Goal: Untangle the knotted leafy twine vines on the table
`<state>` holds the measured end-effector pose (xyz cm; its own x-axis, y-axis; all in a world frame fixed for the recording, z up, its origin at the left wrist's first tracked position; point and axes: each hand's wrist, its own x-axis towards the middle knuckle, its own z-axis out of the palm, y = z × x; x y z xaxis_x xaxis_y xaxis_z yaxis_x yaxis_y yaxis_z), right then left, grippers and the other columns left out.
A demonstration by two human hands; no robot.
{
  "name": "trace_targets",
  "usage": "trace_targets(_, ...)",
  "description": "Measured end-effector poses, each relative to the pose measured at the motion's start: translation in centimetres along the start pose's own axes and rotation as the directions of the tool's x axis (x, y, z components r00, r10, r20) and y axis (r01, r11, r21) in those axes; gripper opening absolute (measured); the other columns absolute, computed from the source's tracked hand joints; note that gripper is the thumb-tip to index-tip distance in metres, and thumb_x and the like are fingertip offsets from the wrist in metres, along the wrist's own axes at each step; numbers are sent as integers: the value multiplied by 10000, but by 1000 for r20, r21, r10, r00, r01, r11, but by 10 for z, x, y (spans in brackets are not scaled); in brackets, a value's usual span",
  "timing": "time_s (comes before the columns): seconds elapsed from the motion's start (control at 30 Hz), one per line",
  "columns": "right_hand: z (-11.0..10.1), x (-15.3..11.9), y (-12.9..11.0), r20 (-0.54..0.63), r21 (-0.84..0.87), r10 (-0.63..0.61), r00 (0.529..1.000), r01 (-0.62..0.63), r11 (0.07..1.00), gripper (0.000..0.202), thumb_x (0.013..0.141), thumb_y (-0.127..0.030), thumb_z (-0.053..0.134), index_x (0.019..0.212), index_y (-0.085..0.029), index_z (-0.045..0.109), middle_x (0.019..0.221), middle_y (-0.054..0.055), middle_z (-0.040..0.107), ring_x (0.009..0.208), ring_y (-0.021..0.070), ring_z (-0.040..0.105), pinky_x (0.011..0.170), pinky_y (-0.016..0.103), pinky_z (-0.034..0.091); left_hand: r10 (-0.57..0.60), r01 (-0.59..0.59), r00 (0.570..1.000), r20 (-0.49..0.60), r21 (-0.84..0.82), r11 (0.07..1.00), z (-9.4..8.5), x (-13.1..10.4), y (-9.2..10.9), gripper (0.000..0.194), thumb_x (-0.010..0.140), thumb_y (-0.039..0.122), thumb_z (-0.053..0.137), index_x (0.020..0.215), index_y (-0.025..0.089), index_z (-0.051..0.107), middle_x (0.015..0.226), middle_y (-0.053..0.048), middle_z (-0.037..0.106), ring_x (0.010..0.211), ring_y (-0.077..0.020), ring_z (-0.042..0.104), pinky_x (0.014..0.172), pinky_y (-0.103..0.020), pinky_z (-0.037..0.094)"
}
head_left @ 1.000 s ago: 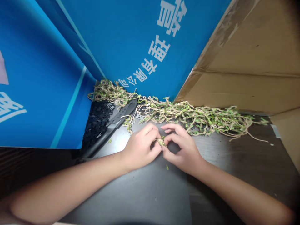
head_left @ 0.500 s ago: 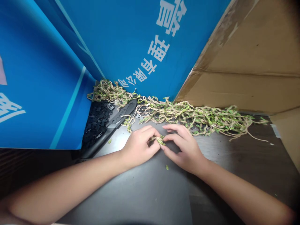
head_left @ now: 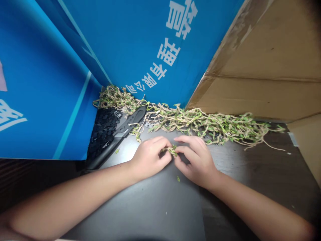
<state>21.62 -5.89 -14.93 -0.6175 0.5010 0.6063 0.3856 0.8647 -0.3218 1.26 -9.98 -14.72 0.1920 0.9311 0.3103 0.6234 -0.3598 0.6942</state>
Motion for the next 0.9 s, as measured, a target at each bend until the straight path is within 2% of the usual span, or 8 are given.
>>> trace_targets(0.27,3,2,2,76,260,182,980,-195,946,161,828,-93,648,917,-211,585,1175,93,584,1110,236,595,937,417,501,23,-22,1000,-5,70,997,1,1,1,94,853,112,594,904,170,649,878,-16,669,768,-134,586,694,-254,427)
trace_targets(0.4,0,6,5,128,372,216,968,-249,894,137,840,-100,642,884,-214,582,1131,84,590,1079,219,612,914,383,512,30,-31,999,15,24,999,0,3,-1,94,860,108,588,897,169,649,872,-16,649,755,-127,570,688,-253,423)
trace_targets(0.5,-3,6,6,145,359,188,971,-229,905,152,864,-132,664,942,-222,570,1178,90,615,1128,233,608,943,400,502,39,-37,999,27,-91,995,-2,5,-3,89,855,113,614,899,177,658,831,-3,628,714,-113,551,665,-244,416)
trace_targets(0.63,-6,3,7,61,204,107,992,-118,972,233,890,-165,690,1092,-224,587,1240,105,620,1172,246,594,991,427,467,22,-19,1000,16,-181,983,-5,7,-2,65,833,123,653,881,166,655,797,-4,619,701,-114,557,650,-241,421)
trace_targets(0.7,-6,1,7,40,164,84,996,-89,982,217,908,-157,679,1098,-224,598,1240,104,621,1150,237,600,978,418,470,33,-26,999,30,-206,978,-6,8,-1,59,830,125,656,878,160,653,804,-10,627,723,-120,576,673,-246,440)
trace_targets(0.8,-4,1,9,42,183,93,995,-99,978,166,932,-154,664,1070,-225,606,1229,95,623,1132,224,601,964,413,482,45,-34,998,46,-215,976,-7,7,-1,64,848,130,643,904,159,650,818,-13,625,722,-116,574,662,-239,448)
trace_targets(0.9,-4,0,10,66,243,135,989,-147,959,123,945,-155,644,1038,-226,606,1210,94,617,1137,228,594,958,428,498,57,-52,998,17,-213,976,-6,6,-1,184,862,146,659,1043,167,634,912,-26,634,751,-111,572,642,-224,452)
